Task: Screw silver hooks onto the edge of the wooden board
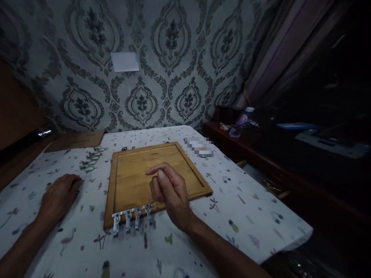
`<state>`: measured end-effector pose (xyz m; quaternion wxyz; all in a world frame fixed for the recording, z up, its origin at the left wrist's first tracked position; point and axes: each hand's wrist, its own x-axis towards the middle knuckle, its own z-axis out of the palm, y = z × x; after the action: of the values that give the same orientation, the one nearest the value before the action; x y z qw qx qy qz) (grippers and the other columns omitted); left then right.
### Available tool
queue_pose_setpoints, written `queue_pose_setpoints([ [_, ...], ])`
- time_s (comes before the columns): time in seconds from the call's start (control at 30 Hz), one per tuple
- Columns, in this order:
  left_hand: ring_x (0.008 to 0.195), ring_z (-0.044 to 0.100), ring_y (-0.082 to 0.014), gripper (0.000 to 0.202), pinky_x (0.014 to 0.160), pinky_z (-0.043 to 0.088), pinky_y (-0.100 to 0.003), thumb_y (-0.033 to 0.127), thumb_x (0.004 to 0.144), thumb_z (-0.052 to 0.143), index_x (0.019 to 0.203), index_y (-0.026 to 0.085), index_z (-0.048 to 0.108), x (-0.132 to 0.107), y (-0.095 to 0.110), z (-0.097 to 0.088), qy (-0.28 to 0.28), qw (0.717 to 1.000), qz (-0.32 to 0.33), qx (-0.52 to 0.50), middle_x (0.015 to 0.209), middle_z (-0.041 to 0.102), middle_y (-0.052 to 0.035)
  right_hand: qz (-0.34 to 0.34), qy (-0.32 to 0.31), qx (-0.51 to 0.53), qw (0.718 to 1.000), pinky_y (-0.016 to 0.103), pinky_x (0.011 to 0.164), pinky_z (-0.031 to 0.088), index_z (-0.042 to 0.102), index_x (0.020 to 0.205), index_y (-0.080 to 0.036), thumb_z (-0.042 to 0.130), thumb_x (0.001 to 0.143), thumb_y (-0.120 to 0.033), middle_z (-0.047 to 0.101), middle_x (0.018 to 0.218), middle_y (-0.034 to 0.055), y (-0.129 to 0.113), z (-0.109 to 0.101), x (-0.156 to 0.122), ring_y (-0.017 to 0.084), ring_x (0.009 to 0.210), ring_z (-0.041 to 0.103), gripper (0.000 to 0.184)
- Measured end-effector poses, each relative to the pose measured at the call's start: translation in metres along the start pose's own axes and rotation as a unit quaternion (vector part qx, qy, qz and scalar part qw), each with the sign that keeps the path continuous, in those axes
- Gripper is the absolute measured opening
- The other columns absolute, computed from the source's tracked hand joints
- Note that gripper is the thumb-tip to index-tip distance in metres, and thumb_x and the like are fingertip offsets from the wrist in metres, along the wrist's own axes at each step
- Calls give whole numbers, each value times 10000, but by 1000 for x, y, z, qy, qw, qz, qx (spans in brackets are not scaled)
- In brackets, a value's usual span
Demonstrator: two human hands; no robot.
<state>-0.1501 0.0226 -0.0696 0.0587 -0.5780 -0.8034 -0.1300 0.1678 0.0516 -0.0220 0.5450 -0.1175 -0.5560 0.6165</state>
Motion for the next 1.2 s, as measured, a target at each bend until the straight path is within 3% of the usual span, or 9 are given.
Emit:
queue_pose_setpoints([
  [0.2,956,586,-286,343,838,442,-386,400,927,281,881,204,559,-6,8,-1,23,1000,13,-16,959,638,-84,-4,0,3,1000,209,446,229,576,948,-185,444,1002,-328,303,511,-103,1,-1,1,60,436,242,202],
  [0.37,895,570,-241,267,836,431,-352,425,913,362,866,223,530,-15,28,-11,27,991,58,-115,900,602,-40,-6,-3,7,1000,206,442,228,579,947,-189,450,998,-323,296,507,-106,1,-2,1,62,433,240,193],
  [0.63,756,601,-190,386,676,452,-280,559,898,379,853,231,578,-30,73,-20,-43,970,117,-209,828,651,-5,-13,-8,11,1000,196,441,235,581,957,-184,436,1011,-308,296,514,-107,1,-1,1,55,438,246,198],
  [0.8,607,569,-147,333,576,425,-236,504,889,435,785,220,575,-42,104,-31,-86,943,163,-277,674,619,24,-19,-5,7,1000,202,442,237,580,955,-181,438,1010,-313,301,511,-106,1,-2,2,59,435,251,201],
  [0.93,566,561,-131,284,520,412,-212,451,854,502,754,205,603,-51,126,-42,-162,910,133,-357,629,613,25,-21,-1,2,1000,209,437,232,578,955,-180,443,1001,-323,299,503,-107,3,-2,2,66,428,246,202],
  [1.2,633,608,-125,169,590,467,-207,327,813,620,816,168,678,-60,136,-43,-204,859,114,-456,725,682,-11,-35,7,5,999,204,437,244,604,950,-180,450,993,-264,319,502,-103,4,-2,4,57,423,273,181],
])
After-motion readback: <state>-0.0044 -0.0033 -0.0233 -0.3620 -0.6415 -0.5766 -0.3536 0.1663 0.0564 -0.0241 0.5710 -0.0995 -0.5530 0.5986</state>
